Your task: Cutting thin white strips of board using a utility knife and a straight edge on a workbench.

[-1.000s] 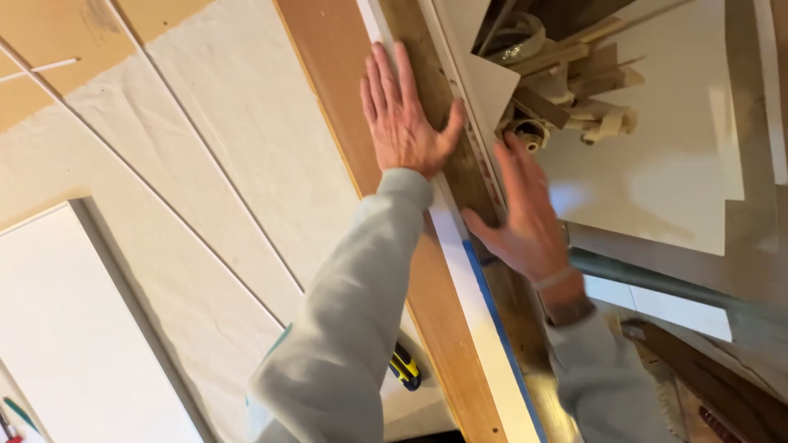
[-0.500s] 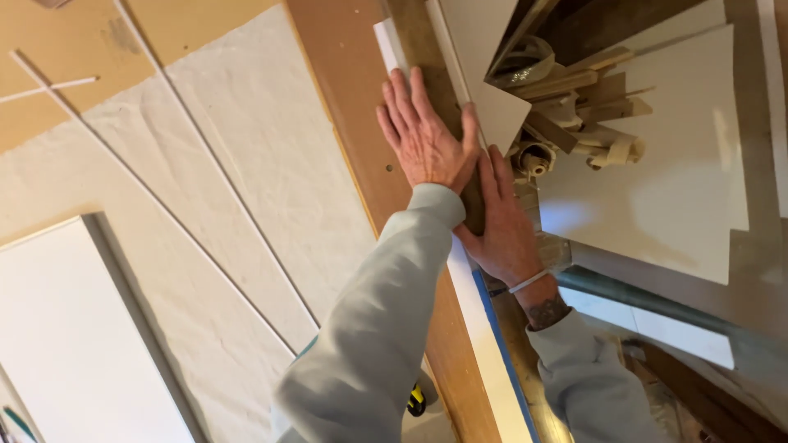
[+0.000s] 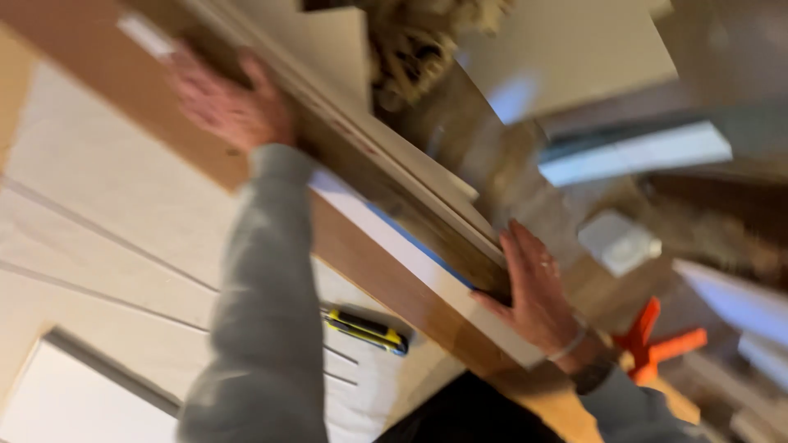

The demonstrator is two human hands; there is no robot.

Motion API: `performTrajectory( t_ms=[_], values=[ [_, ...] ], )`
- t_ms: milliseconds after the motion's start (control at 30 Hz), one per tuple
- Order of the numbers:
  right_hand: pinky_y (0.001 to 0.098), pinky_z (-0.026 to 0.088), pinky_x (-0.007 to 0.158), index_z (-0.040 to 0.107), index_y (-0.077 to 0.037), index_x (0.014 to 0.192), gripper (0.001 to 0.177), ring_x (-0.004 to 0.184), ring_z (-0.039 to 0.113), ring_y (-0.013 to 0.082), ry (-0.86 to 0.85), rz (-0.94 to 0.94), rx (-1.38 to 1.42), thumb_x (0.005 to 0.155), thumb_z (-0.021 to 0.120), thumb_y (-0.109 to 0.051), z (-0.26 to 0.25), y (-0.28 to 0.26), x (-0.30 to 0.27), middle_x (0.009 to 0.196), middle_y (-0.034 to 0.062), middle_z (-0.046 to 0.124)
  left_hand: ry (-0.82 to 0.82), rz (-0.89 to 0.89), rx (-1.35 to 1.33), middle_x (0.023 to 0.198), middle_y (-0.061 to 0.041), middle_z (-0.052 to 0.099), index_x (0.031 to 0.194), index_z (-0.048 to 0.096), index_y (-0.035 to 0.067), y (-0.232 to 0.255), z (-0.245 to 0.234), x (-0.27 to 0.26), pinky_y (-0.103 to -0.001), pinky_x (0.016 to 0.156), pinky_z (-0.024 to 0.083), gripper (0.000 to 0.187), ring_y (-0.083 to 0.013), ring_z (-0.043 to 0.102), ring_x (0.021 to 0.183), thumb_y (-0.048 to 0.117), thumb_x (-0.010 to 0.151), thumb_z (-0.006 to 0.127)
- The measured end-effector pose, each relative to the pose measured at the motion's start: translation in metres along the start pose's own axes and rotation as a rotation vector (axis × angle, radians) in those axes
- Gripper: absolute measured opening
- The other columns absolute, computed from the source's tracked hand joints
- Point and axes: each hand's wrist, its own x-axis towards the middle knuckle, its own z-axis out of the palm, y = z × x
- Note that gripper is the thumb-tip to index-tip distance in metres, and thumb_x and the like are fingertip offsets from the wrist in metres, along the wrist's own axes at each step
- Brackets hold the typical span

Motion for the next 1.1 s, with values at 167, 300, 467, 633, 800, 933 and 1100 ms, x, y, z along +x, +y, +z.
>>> performTrajectory(
  t_ms=[167, 300, 467, 633, 800, 933, 1100],
  values=[
    [0.0443, 0.044, 0.106, 0.052, -0.003, 0.135, 0.083, 0.129, 0.054, 0.0353, 0.045, 0.299, -0.024, 0.072, 0.084, -0.045, -0.027, 0.026, -0.105, 0.148, 0.0147, 0.051, 0.029, 0.095, 0.017, 0.172, -0.012, 0.034, 0.166, 0.029, 0.017, -0.044, 0.029, 0.024, -0.05, 0.132, 0.026, 0.077, -0.0314, 0.03, 0.161, 0.067, 0.113, 0.054],
    [0.0406, 0.054, 0.097, 0.058, -0.005, 0.126, 0.067, 0.118, 0.065, 0.0311, 0.093, 0.356, 0.002, 0.075, 0.086, -0.039, -0.034, 0.03, -0.133, 0.138, 0.0081, 0.063, 0.069, 0.074, -0.007, 0.172, -0.01, 0.035, 0.167, 0.028, 0.018, -0.076, 0.059, 0.048, -0.047, 0.133, 0.029, 0.081, -0.0283, 0.036, 0.16, 0.073, 0.111, 0.049],
    [0.0397, 0.056, 0.091, 0.058, -0.004, 0.126, 0.063, 0.117, 0.067, 0.0307, 0.148, 0.3, 0.02, 0.078, 0.086, -0.033, -0.032, 0.032, -0.147, 0.138, 0.0108, 0.064, 0.107, 0.202, -0.033, 0.173, -0.018, 0.027, 0.169, 0.02, 0.007, -0.099, 0.074, 0.065, -0.051, 0.131, 0.023, 0.086, -0.0372, 0.027, 0.16, 0.067, 0.112, 0.042],
    [0.0405, 0.056, 0.094, 0.06, -0.002, 0.124, 0.06, 0.118, 0.068, 0.0306, 0.22, 0.286, 0.032, 0.078, 0.087, -0.03, -0.027, 0.036, -0.157, 0.137, 0.012, 0.066, -0.1, -0.071, -0.019, 0.155, -0.004, 0.055, 0.156, 0.044, 0.015, -0.035, 0.015, 0.045, -0.039, 0.13, 0.036, 0.079, -0.0214, 0.048, 0.15, 0.072, 0.103, 0.036],
    [0.0401, 0.056, 0.096, 0.063, -0.002, 0.121, 0.056, 0.118, 0.067, 0.0306, 0.231, 0.305, 0.107, 0.077, 0.088, -0.026, -0.025, 0.036, -0.16, 0.136, 0.012, 0.067, 0.0, 0.002, -0.022, 0.154, -0.01, 0.052, 0.15, 0.046, 0.008, -0.058, 0.037, 0.059, -0.043, 0.125, 0.031, 0.077, -0.027, 0.045, 0.146, 0.07, 0.105, 0.041],
    [0.04, 0.055, 0.098, 0.065, -0.002, 0.121, 0.054, 0.121, 0.067, 0.0312, 0.234, 0.299, 0.12, 0.077, 0.088, -0.023, -0.026, 0.038, -0.157, 0.135, 0.0118, 0.067, 0.052, 0.008, -0.015, 0.159, -0.012, 0.047, 0.156, 0.039, 0.007, -0.083, 0.062, 0.069, -0.044, 0.126, 0.031, 0.084, -0.0293, 0.041, 0.149, 0.074, 0.106, 0.043],
    [0.0405, 0.056, 0.099, 0.066, -0.001, 0.121, 0.055, 0.122, 0.067, 0.0318, 0.244, 0.307, 0.126, 0.076, 0.088, -0.022, -0.025, 0.034, -0.156, 0.134, 0.0125, 0.068, 0.092, 0.095, -0.055, 0.166, -0.016, 0.036, 0.165, 0.023, 0.009, -0.075, 0.049, 0.057, -0.049, 0.126, 0.026, 0.084, -0.0328, 0.035, 0.152, 0.069, 0.11, 0.044]
  ],
)
